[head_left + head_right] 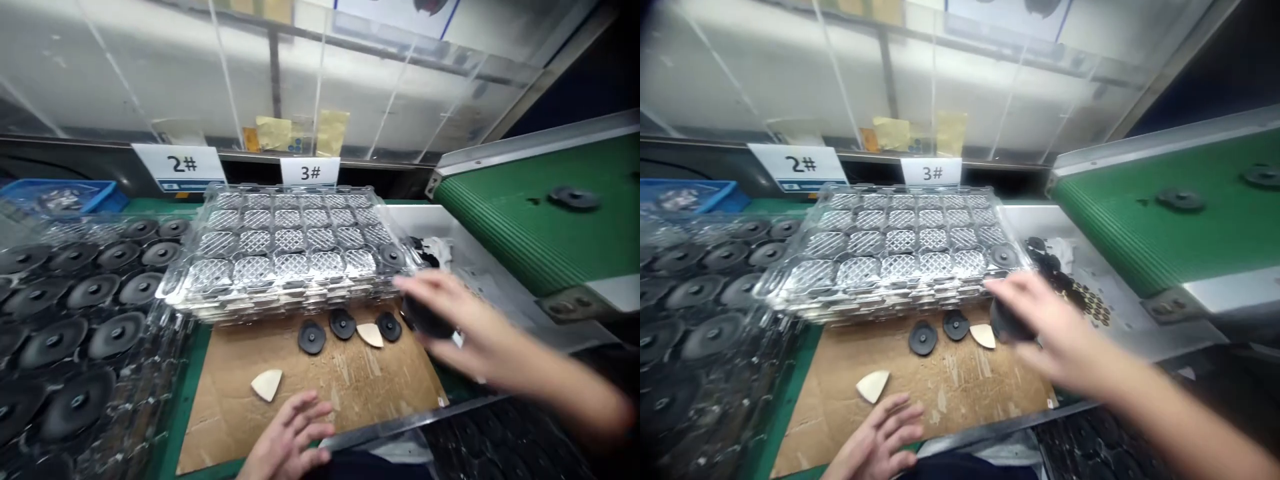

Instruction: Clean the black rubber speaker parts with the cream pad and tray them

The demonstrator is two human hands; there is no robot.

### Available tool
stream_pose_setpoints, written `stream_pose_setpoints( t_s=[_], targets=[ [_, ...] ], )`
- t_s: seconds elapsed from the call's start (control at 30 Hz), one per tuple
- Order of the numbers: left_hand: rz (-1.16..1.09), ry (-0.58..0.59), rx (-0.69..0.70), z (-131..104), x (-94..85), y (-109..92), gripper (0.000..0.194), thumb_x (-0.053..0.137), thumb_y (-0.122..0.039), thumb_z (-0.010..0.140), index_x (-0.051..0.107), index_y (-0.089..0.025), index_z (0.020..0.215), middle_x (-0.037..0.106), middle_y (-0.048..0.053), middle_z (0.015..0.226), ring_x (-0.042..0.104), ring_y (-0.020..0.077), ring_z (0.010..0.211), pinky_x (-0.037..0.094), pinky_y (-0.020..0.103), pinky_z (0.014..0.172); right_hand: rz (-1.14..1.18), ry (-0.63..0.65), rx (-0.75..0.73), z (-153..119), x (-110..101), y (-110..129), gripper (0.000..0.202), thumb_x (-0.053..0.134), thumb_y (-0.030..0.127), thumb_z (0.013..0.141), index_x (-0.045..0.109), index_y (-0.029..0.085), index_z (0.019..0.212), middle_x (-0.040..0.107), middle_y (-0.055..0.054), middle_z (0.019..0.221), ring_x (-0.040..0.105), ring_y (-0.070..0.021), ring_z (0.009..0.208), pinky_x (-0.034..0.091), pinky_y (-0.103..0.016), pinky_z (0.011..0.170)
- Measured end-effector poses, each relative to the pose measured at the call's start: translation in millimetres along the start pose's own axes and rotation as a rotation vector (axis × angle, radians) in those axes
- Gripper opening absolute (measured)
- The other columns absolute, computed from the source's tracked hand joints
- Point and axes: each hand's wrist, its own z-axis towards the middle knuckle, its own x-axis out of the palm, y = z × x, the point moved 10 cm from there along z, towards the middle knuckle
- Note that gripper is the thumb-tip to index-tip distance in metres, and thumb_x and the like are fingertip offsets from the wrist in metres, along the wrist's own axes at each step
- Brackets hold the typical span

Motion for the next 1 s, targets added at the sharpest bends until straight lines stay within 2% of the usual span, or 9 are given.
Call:
stream_pose_setpoints(
  t_s=[0.1,0.17,0.27,0.43,0.57,0.63,0.8,0.9,1.0],
  targets=[
    [0.101,0.078,0.139,16.0,30.4,-1.5,0.062,0.077,-0.036,0.057,0.056,-0.032,0.116,0.056,0.010,0.124,0.051,0.0284,0.113,0.041,0.041,0.089,0.310,0.101,-0.122,-34.1,96.2,85.5,0.078,0.057,0.017,0.071,0.021,0.024,0.140,0.045,-0.011,0.125,0.048,-0.0232,0.115,0.047,-0.029,0.092],
    [0.146,0.091,0.196,16.6,34.4,0.9,0.066,0.074,-0.040,0.059,0.052,-0.029,0.120,0.055,0.012,0.124,0.048,0.0302,0.117,0.035,0.044,0.096,0.504,0.028,-0.069,-48.0,139.2,109.9,0.076,0.053,0.015,0.070,0.022,0.026,0.138,0.044,-0.010,0.126,0.046,-0.0244,0.118,0.045,-0.032,0.094],
    [0.124,0.021,0.195,5.0,11.6,6.4,0.064,0.073,-0.043,0.059,0.055,-0.024,0.118,0.057,0.015,0.120,0.044,0.0319,0.121,0.030,0.045,0.101,0.619,0.008,0.058,-53.1,183.3,122.1,0.073,0.052,0.014,0.068,0.027,0.024,0.136,0.042,-0.012,0.128,0.043,-0.0268,0.121,0.043,-0.037,0.096],
    [-0.069,-0.209,0.179,-33.9,-47.6,-1.5,0.055,0.075,-0.037,0.058,0.059,-0.031,0.110,0.054,0.008,0.126,0.047,0.0319,0.118,0.035,0.045,0.098,0.585,0.232,-0.172,-23.7,189.9,162.7,0.083,0.066,0.036,0.069,0.023,0.023,0.140,0.040,-0.013,0.135,0.035,-0.0317,0.126,0.031,-0.047,0.103],
    [-0.208,-0.328,0.355,-69.3,-68.7,-35.2,0.047,0.067,-0.036,0.070,0.053,-0.040,0.114,0.060,0.003,0.118,0.054,0.0301,0.112,0.037,0.047,0.097,0.545,0.185,0.078,21.3,203.7,143.4,0.056,0.050,0.032,0.084,0.031,0.024,0.136,0.043,-0.013,0.128,0.051,-0.0241,0.111,0.046,-0.037,0.090],
    [-0.230,-0.383,0.453,-85.7,-72.8,-51.5,0.044,0.062,-0.034,0.075,0.051,-0.039,0.117,0.059,0.003,0.120,0.052,0.0295,0.114,0.035,0.046,0.099,0.533,0.148,0.132,34.3,224.7,144.9,0.043,0.043,0.025,0.087,0.041,0.020,0.129,0.043,-0.015,0.124,0.054,-0.0250,0.104,0.047,-0.041,0.087],
    [-0.273,-0.421,0.528,-104.2,-70.7,-65.9,0.049,0.063,-0.037,0.073,0.049,-0.036,0.120,0.058,0.006,0.123,0.052,0.0284,0.115,0.035,0.041,0.101,0.597,0.178,-0.024,27.7,263.9,184.5,0.027,0.040,0.019,0.088,0.059,0.020,0.106,0.057,-0.010,0.100,0.056,-0.0214,0.089,0.049,-0.036,0.077],
    [-0.282,-0.412,0.532,-104.4,-66.2,-68.3,0.046,0.062,-0.038,0.073,0.051,-0.033,0.118,0.057,0.009,0.123,0.051,0.0283,0.115,0.037,0.040,0.100,0.631,0.190,-0.070,23.2,254.4,186.0,0.024,0.043,0.020,0.087,0.062,0.021,0.102,0.060,-0.006,0.078,0.057,-0.0190,0.074,0.049,-0.032,0.068],
    [-0.260,-0.398,0.528,-98.6,-58.8,-70.6,0.042,0.058,-0.033,0.078,0.051,-0.029,0.119,0.058,0.009,0.122,0.051,0.0275,0.115,0.037,0.040,0.100,0.651,0.146,0.002,33.5,221.6,168.9,0.021,0.048,0.022,0.086,0.062,0.019,0.101,0.063,-0.005,0.078,0.058,-0.0175,0.072,0.048,-0.029,0.066]
  ],
)
